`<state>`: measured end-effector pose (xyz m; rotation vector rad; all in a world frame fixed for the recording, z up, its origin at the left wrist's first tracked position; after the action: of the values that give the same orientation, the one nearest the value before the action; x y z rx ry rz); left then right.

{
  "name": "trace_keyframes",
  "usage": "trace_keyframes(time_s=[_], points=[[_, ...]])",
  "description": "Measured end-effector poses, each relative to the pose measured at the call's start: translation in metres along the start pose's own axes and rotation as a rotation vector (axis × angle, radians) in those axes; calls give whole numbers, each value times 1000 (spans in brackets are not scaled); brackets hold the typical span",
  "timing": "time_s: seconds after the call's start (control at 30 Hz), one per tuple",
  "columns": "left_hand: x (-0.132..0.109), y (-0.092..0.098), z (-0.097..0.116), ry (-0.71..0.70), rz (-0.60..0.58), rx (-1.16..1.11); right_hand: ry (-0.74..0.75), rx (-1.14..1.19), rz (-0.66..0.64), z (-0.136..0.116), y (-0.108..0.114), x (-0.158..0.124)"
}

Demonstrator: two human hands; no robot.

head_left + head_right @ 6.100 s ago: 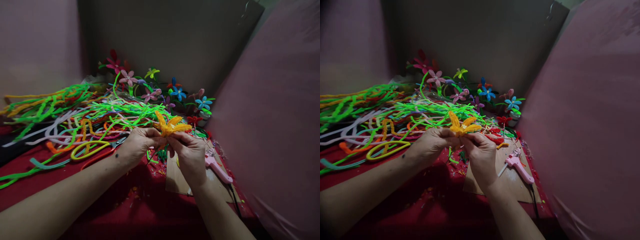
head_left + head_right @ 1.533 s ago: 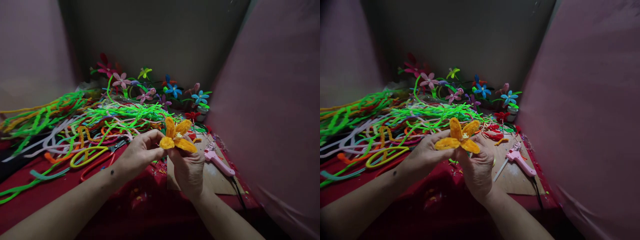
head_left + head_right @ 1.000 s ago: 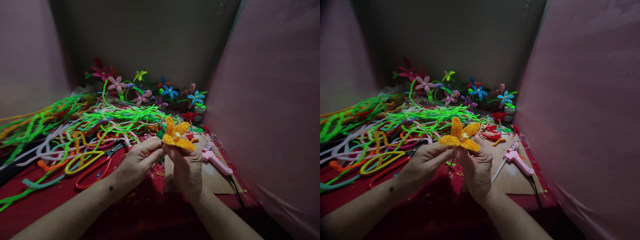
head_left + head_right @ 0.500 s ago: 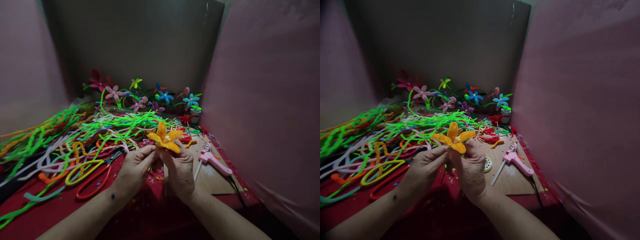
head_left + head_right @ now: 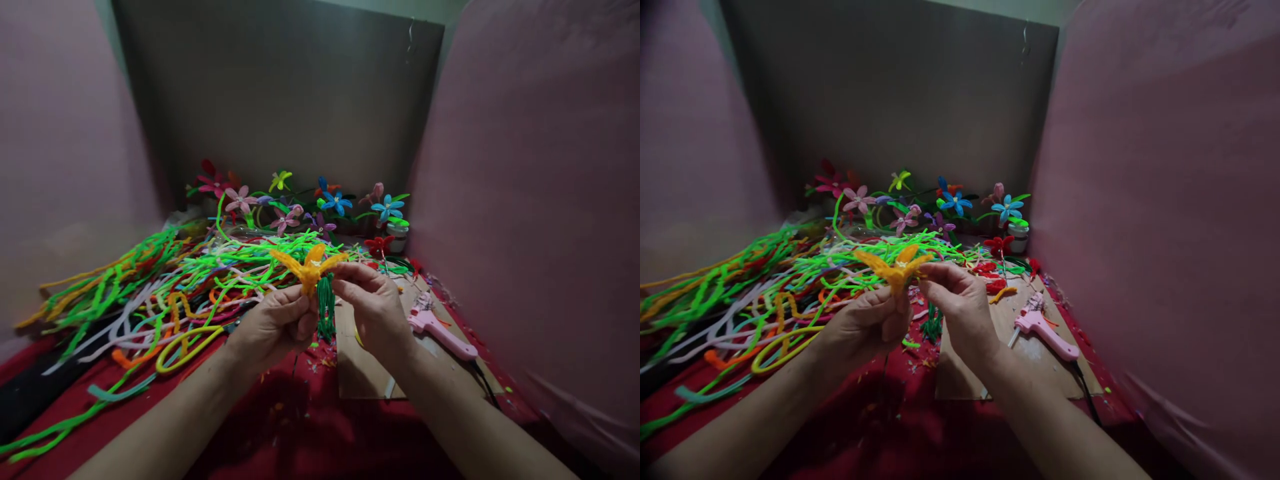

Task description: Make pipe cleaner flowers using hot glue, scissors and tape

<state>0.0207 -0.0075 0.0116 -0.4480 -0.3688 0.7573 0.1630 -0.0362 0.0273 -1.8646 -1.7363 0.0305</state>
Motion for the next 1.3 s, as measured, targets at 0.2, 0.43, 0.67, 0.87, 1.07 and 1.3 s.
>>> trace_keyframes(time_s=[0.2,0.43,0.67,0.87,1.07,1.3], points=[[-2,-2,-5,107,-8,-40,39,64,26,1,-6,-1],[-2,-1,-6,157,2,-109,93,12,44,4,-4,-2],[-1,2,-9,160,-45,-165,106,-72,52,6,-2,-5],[-5,2,-2,124,-161,-286,262,-220,45,5,-2,-12],[-9,2,-3,116,-217,-337,-101,-29,-87,10,-5,-9],[-9,5,-11,187,-255,-292,-296,13,-352,10,-6,-10]])
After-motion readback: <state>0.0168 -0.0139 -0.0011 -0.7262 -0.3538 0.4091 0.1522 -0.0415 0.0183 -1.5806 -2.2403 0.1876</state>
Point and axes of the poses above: each hand's wrist, its own x-axis towards the middle knuckle, its own y-axis out of the back of the hand, z = x × y, the point moved 1 cm from there along x, towards the middle knuckle, and after that the axes turned 3 degrees about -y, right-handed, at the moved point
